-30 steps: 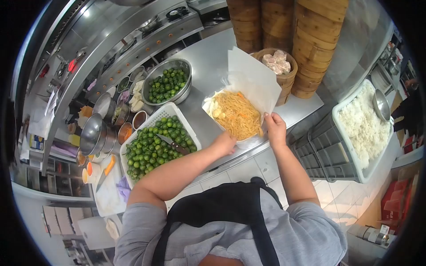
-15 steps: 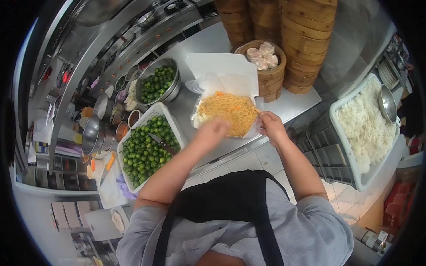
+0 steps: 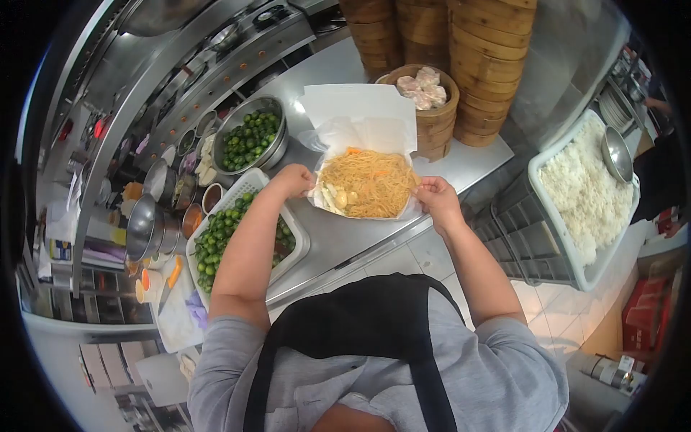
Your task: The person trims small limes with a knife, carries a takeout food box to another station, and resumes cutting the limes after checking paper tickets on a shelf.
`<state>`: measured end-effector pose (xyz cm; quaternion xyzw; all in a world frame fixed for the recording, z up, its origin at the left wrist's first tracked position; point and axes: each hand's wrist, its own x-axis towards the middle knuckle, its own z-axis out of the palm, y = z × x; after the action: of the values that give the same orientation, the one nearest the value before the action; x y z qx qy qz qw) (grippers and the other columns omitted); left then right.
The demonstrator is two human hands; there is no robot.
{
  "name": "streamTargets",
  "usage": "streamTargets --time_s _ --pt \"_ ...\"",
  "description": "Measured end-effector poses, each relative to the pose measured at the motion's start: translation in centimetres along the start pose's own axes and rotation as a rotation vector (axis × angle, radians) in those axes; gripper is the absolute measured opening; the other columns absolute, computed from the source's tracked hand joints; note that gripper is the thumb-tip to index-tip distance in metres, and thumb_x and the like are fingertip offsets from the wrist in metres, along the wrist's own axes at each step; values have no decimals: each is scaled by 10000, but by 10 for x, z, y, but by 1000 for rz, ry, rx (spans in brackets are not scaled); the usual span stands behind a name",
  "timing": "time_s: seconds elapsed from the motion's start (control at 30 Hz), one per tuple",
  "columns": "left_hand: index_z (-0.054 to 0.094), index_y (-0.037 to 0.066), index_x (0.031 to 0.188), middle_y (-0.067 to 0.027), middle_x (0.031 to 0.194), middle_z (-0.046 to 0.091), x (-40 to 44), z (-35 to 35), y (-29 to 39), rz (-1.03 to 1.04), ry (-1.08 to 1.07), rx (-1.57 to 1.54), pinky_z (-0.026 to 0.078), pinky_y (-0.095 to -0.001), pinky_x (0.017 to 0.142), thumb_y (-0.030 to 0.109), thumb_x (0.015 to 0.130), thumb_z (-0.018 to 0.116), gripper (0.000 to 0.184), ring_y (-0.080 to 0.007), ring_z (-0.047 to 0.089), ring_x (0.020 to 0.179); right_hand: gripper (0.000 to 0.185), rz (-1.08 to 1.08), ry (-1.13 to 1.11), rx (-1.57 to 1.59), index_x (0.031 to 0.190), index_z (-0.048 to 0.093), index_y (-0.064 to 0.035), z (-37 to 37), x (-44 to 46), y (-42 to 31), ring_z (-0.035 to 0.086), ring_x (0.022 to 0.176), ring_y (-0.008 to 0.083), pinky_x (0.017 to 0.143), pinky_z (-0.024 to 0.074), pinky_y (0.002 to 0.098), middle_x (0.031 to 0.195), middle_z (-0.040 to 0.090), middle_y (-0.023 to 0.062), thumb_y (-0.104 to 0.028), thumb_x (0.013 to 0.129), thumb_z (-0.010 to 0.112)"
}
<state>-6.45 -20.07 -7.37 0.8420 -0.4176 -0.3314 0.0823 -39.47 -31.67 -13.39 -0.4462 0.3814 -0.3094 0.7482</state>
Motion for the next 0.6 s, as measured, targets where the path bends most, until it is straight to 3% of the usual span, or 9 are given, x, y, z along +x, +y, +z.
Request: streamTargets --time_s 0.03,0.2,0.27,0.33,0.37,0.43,0.5,0.57,0.6 --pt "660 25 716 -85 625 644 -2 -1 -1 22 23 -16 472 -321 530 165 801 688 166 -174 598 530 258 3 -1 18 1020 515 -31 -2 -1 2 568 688 104 602 490 236 812 562 24 -53 818 674" --pt "664 5 840 -81 708 659 -1 -3 -1 -1 14 49 511 -286 576 148 805 652 147 -142 626 611 267 28 146 126 1032 499 -17 -7 -9 11 572 726 126 603 511 278 841 535 42 -25 814 654" --pt "649 -1 922 -89 768 661 8 -1 -1 60 76 251 513 -303 616 143 806 607 189 -150 626 659 278 41 178 125 1039 497 -13 -6 -10 14 571 734 125 595 509 283 843 527 46 -11 807 650" --pt "631 3 956 -95 800 662 10 9 -5 72 220 82 510 -318 646 134 801 589 207 -166 631 694 213 -324 216 -567 1007 550 -16 -4 -7 15 592 743 193 635 506 341 857 551 89 -96 831 638" --pt "614 6 991 -102 832 663 12 11 -6 91 366 -85 507 -333 676 124 796 571 231 -182 635 728 213 -322 215 -567 1007 550 -16 -3 -7 14 592 743 193 635 506 341 857 551 89 -96 831 638" --pt "600 9 1011 -118 868 660 10 4 2 30 229 -222 503 -345 707 128 801 574 243 -212 637 782 218 -454 237 -987 929 607 -16 1 -10 7 601 771 289 700 483 385 863 564 149 -221 854 616" --pt "586 12 1032 -135 904 657 8 6 7 -32 87 -356 498 -358 738 133 805 577 257 -243 639 836 258 -371 224 -1016 892 620 -13 14 -25 -13 594 796 324 728 475 398 880 566 167 -269 862 603" --pt "602 39 1030 -161 946 640 -1 15 13 70 700 -41 494 -362 759 143 820 589 235 -297 625 896 310 -290 209 -1045 855 633 -10 22 -36 -23 588 821 359 756 466 411 898 568 186 -317 869 590" --pt "602 39 1030 -161 946 640 -2 18 18 73 699 -41 494 -362 759 143 820 589 235 -297 625 896 299 -297 166 -1082 850 627 -4 24 -39 -24 592 813 344 741 468 405 884 574 185 -301 862 603"
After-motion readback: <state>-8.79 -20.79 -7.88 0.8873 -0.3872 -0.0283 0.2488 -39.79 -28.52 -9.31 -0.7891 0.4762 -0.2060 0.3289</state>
